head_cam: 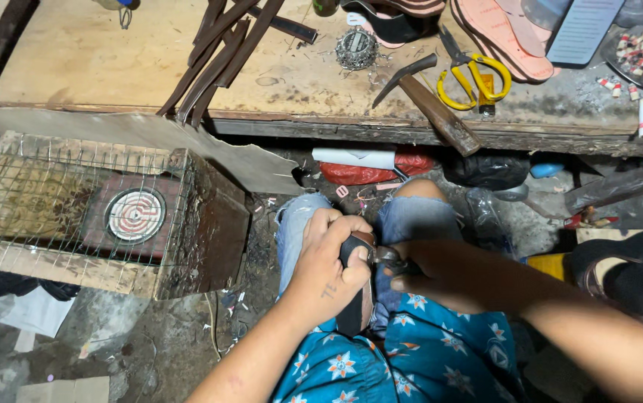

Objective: The person sits on the floor of a shoe workshop holding a shoe upper on their lap. They hammer the shoe, trim and press its edges with pliers, then take a strap and fit it across the shoe, pressing the strap ends into place.

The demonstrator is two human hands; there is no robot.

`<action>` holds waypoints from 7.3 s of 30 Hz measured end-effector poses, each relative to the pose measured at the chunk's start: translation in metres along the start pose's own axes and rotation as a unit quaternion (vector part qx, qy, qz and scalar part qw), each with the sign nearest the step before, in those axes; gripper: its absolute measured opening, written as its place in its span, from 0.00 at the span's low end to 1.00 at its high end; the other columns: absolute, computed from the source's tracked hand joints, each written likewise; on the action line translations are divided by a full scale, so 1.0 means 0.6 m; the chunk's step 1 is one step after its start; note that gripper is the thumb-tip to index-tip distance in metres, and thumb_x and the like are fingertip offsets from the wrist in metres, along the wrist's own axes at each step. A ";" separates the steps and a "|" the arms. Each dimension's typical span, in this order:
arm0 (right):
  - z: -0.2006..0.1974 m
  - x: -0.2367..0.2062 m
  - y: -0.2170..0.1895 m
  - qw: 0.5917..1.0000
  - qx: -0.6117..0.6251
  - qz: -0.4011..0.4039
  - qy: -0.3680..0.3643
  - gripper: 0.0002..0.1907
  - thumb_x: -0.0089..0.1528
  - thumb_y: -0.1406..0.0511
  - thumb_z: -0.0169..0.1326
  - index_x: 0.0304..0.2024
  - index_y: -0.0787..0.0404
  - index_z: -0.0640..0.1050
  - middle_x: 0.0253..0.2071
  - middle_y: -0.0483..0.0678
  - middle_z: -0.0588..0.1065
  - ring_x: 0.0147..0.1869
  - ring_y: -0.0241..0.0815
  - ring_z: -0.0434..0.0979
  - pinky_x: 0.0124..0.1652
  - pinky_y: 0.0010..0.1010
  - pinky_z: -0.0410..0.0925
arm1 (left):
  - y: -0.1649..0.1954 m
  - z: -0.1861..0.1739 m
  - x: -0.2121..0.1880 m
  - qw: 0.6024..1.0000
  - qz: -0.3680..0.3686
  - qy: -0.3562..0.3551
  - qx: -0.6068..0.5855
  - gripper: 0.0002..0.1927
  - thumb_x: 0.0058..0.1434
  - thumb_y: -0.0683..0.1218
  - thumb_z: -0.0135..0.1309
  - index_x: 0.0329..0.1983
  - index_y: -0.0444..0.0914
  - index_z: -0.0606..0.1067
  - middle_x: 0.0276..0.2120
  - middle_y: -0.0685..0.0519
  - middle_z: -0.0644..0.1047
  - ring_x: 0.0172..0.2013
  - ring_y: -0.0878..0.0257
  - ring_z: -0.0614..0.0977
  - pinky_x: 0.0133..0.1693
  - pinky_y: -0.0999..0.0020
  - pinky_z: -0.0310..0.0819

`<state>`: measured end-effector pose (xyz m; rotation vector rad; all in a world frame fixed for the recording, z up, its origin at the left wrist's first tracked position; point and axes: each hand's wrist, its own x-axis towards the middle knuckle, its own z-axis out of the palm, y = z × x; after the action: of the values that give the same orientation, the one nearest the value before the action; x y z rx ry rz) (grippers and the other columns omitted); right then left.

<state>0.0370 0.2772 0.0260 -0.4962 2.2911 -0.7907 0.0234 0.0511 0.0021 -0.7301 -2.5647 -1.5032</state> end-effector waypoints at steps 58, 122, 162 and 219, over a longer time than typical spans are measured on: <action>0.036 0.047 -0.008 0.984 0.056 0.033 0.165 0.10 0.61 0.63 0.51 0.44 0.58 0.75 0.36 0.55 0.78 0.42 0.56 0.81 0.43 0.45 0.71 | -0.057 -0.016 0.015 0.998 -0.030 -0.013 -0.046 0.16 0.61 0.44 0.50 0.51 0.39 0.73 0.46 0.44 0.74 0.50 0.47 0.76 0.55 0.57 0.70; -0.032 0.038 -0.031 0.988 -0.151 -0.024 -0.032 0.20 0.61 0.53 0.53 0.49 0.56 0.73 0.37 0.54 0.79 0.44 0.54 0.81 0.43 0.46 0.71 | 0.001 -0.017 -0.009 0.999 0.002 0.001 0.042 0.15 0.59 0.47 0.52 0.49 0.37 0.72 0.45 0.41 0.72 0.48 0.41 0.74 0.53 0.51 0.68; -0.046 0.053 -0.046 0.980 -0.044 0.096 -0.171 0.18 0.64 0.54 0.50 0.46 0.61 0.75 0.34 0.57 0.78 0.40 0.56 0.81 0.43 0.47 0.71 | -0.010 -0.026 -0.017 1.000 -0.010 0.010 0.008 0.16 0.60 0.45 0.54 0.51 0.37 0.71 0.45 0.43 0.73 0.49 0.44 0.76 0.54 0.54 0.70; 0.065 -0.099 0.137 0.876 0.217 0.044 0.428 0.16 0.63 0.60 0.54 0.48 0.64 0.75 0.30 0.47 0.76 0.30 0.38 0.74 0.32 0.30 0.70 | -0.061 0.042 0.054 0.961 0.041 -0.089 0.258 0.41 0.41 0.54 0.72 0.58 0.35 0.72 0.44 0.47 0.77 0.45 0.49 0.76 0.47 0.53 0.65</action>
<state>0.0950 0.3540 -0.0238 0.2345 2.7279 -1.6722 -0.0172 0.0694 -0.0303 -0.9043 -2.8243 -0.7109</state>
